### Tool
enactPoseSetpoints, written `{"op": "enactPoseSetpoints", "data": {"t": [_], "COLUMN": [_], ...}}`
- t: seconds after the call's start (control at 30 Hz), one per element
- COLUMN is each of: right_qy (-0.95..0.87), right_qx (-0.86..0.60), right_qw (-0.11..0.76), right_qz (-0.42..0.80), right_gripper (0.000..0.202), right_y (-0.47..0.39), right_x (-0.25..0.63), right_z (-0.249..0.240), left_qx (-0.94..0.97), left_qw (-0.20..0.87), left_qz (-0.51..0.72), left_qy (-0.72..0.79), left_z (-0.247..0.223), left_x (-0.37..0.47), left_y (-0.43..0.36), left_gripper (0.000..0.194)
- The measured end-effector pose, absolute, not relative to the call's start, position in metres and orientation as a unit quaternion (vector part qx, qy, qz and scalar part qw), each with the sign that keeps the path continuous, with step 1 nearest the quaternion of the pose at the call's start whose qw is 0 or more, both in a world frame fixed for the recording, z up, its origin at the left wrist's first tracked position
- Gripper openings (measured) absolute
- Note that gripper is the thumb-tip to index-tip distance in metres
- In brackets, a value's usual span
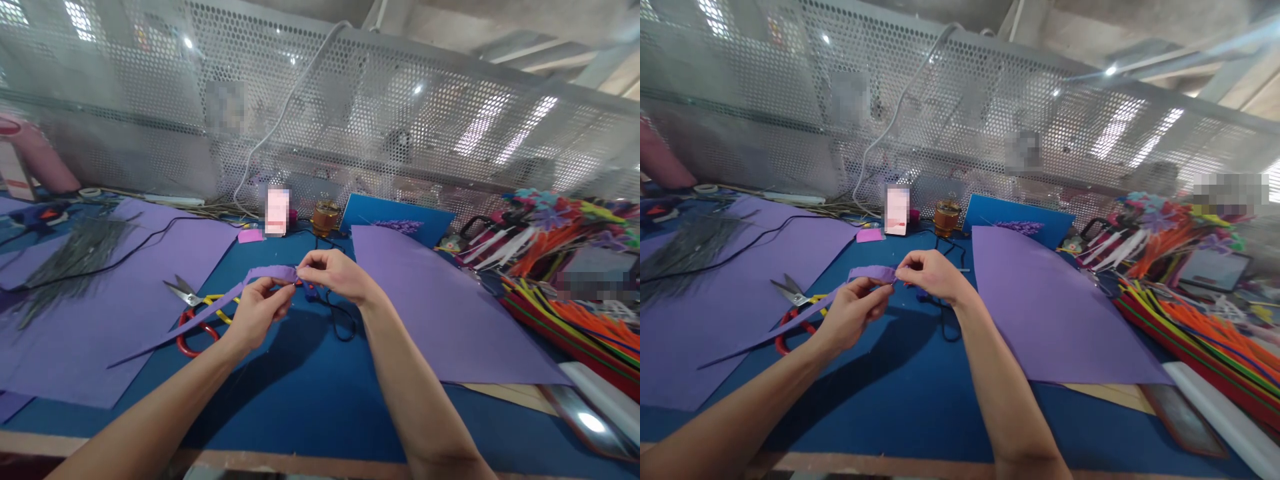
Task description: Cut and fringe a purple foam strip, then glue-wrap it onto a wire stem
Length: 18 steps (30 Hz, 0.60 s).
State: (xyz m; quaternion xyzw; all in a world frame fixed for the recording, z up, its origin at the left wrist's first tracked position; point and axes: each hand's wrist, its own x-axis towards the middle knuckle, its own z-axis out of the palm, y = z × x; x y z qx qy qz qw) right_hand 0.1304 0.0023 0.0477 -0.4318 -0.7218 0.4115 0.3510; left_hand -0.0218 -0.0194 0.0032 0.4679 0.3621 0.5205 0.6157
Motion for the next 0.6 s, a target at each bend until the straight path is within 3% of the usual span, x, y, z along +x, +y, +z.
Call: {"op": "enactPoseSetpoints", "data": {"t": [0.27, 0.4, 0.6], "right_qy": [-0.759, -0.757, -0.743], "right_qx": [-0.378, -0.389, -0.399], "right_qw": [0.375, 0.373, 0.383], "right_qz": [0.376, 0.369, 0.377], "right_gripper": [0.025, 0.011, 0.008], "right_y": [0.001, 0.000, 0.001], "right_x": [0.136, 0.130, 0.126], "right_z": [0.052, 0.050, 0.048], "left_qx": [0.400, 0.387, 0.391], "left_qw": [0.676, 0.691, 0.683], "left_qz": [0.511, 0.506, 0.516], "left_qy": [0.349, 0.342, 0.337], "left_z": [0.014, 0.013, 0.010], "left_x": [-0.022, -0.022, -0.022], "left_y": [-0.020, -0.020, -0.021], "left_gripper": [0.025, 0.024, 0.025]}}
